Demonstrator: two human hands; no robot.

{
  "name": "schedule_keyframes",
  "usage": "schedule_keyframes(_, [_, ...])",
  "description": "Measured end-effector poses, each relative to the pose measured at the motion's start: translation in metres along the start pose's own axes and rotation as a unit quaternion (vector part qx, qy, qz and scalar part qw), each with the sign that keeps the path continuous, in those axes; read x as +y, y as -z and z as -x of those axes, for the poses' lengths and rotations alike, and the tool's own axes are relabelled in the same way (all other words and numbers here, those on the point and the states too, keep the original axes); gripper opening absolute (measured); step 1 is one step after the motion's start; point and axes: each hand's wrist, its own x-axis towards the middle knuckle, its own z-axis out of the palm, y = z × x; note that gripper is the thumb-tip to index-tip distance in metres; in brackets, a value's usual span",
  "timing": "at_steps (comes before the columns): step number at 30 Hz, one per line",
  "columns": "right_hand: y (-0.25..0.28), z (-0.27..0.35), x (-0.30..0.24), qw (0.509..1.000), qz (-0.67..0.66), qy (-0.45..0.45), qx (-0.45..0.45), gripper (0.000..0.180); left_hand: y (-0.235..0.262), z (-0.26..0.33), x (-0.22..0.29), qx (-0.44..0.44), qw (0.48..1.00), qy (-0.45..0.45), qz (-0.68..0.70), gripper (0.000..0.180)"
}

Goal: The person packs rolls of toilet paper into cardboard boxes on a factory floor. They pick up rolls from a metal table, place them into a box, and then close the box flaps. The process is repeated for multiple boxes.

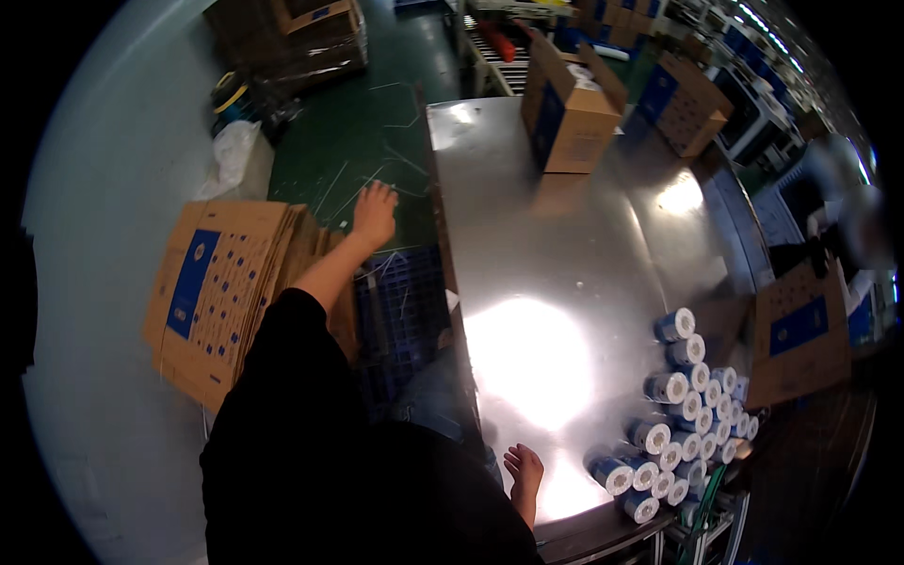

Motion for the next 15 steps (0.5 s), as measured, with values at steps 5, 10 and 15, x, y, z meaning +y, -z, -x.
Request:
schedule_keyframes(5, [-0.024, -0.007, 0.006, 0.967, 0.234, 0.047, -0.093, 0.029, 0.016, 0.087, -0.19, -0.085, 0.964, 0.228, -0.107, 0.051])
schedule_keyframes(10, [-0.042, -0.022, 0.011, 0.902, 0.395, 0.135, -0.109, 0.03, 0.026, 0.092, -0.236, -0.238, 0.929, 0.278, -0.059, 0.059])
schedule_keyframes(15, [-0.051, -0.025, 0.0, 0.85, 0.484, 0.19, -0.085, 0.035, 0.029, 0.089, -0.233, -0.241, 0.925, 0.291, -0.039, 0.062])
